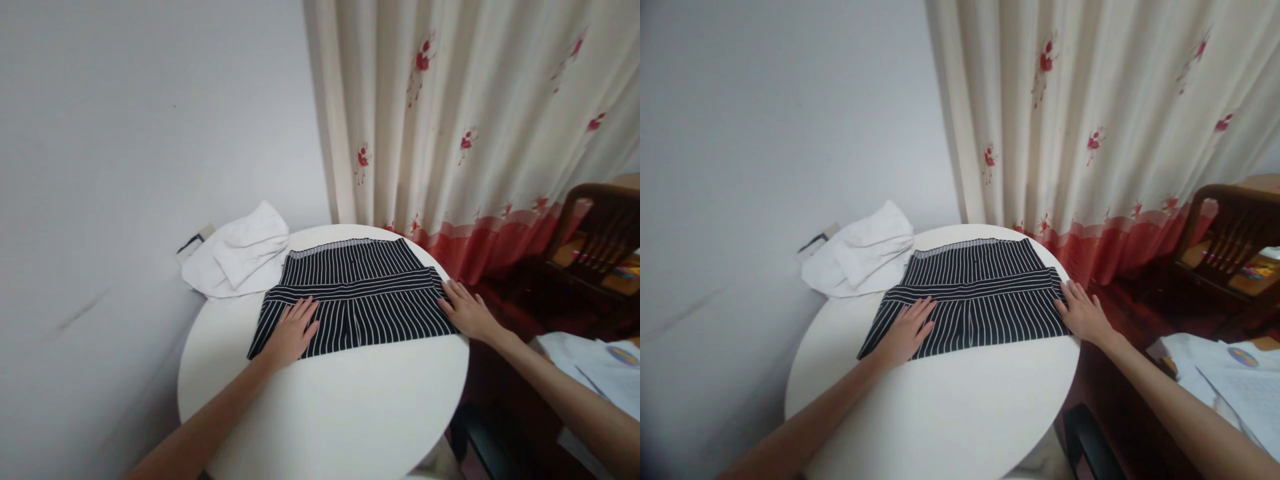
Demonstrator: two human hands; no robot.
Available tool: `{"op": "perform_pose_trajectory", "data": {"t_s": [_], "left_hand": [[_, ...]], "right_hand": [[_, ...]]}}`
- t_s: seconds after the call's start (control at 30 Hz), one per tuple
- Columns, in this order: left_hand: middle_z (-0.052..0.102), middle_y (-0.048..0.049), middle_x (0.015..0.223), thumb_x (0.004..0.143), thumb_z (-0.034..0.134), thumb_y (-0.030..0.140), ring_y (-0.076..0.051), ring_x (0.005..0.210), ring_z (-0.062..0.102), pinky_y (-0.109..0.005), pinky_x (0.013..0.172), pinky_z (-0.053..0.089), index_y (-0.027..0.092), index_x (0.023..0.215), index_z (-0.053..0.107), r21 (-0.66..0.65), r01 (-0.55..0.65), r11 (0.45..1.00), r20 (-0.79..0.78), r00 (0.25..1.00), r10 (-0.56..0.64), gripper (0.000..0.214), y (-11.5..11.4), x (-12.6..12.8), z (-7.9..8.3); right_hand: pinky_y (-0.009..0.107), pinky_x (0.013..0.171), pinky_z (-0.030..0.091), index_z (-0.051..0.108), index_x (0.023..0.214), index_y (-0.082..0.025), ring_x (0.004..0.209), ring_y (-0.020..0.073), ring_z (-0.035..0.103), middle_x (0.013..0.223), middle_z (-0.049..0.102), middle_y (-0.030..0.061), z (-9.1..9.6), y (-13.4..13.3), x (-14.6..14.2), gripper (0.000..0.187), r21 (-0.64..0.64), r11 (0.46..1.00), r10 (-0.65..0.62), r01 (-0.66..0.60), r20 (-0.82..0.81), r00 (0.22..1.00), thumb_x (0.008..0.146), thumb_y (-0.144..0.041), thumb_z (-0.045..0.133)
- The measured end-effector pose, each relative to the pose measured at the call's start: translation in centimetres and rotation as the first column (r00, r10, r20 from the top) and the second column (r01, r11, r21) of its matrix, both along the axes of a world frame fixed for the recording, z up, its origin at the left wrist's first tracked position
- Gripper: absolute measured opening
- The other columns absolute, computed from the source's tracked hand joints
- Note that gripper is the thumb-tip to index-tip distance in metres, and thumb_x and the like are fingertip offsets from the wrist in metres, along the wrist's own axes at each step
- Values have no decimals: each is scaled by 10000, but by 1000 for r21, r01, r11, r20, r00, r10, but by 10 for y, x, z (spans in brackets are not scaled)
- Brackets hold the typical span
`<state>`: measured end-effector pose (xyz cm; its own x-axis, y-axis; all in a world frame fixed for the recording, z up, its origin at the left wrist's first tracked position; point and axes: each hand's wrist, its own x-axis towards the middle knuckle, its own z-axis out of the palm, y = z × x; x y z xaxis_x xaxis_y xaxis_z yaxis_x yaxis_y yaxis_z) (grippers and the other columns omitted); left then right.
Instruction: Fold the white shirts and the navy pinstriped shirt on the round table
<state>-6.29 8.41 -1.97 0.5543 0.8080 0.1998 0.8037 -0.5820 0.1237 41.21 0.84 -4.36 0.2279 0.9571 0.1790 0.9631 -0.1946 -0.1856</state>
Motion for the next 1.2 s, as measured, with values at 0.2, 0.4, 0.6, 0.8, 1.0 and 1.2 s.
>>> {"op": "perform_pose_trajectory", "data": {"t_s": [0.2, 0.4, 0.6, 0.8, 1.0, 1.2], "left_hand": [[319, -53, 1625, 1013, 454, 441, -297, 1501, 286, -518, 1209, 291, 297, 1570, 328, -19, 69, 997, -74, 995, -70, 588, -38, -93, 13], [586, -30, 1444, 1008, 477, 257, -218, 1317, 562, -410, 1132, 453, 294, 1470, 502, 130, 197, 972, -86, 979, -187, 464, -57, -114, 23], [733, -29, 1220, 935, 423, 91, -192, 1075, 710, -351, 980, 576, 247, 1276, 678, 237, 203, 950, -48, 979, -198, 453, -50, -113, 25], [767, -38, 1066, 864, 506, 106, -203, 1011, 714, -334, 950, 579, 254, 1084, 753, 261, 98, 960, 135, 981, -137, 363, -82, -132, 28], [692, -52, 1287, 921, 575, 290, -241, 1235, 609, -379, 1086, 484, 286, 1254, 690, -143, 201, 969, 231, 959, -165, 352, -117, -142, 52], [716, -87, 1207, 922, 504, 375, -261, 1149, 645, -423, 1082, 467, 203, 1142, 712, -71, -162, 984, 430, 885, 177, 349, -40, -107, 63]], "right_hand": [[609, 1167, 263, 544, 1409, -202, 1478, 338, 310, 1576, 403, 142, 9, -15, -3, 529, 258, 953, 135, -157, 103, 986, 992, -462, 349], [518, 1072, 426, 695, 1244, -286, 1255, 326, 549, 1339, 617, 102, 24, -32, -13, 381, 201, 749, 609, -631, 167, 776, 926, -463, 584], [410, 856, 523, 733, 1044, -225, 900, 228, 659, 973, 703, 79, 22, -40, -17, 268, 229, 703, 634, -673, 226, 740, 983, -241, 473], [389, 872, 518, 720, 1029, -239, 921, 223, 658, 985, 698, 73, 26, -82, -31, 201, 316, 702, 631, -638, 138, 763, 965, -252, 530], [392, 942, 531, 728, 1039, -278, 1029, 256, 661, 1059, 709, 62, 41, -115, -30, 174, 221, 712, 692, -667, -55, 720, 907, -363, 652], [446, 1020, 508, 706, 1082, -241, 1112, 268, 633, 1182, 672, 98, 55, -48, -50, 270, 347, 788, 575, -509, -118, 809, 991, -382, 496]]}}
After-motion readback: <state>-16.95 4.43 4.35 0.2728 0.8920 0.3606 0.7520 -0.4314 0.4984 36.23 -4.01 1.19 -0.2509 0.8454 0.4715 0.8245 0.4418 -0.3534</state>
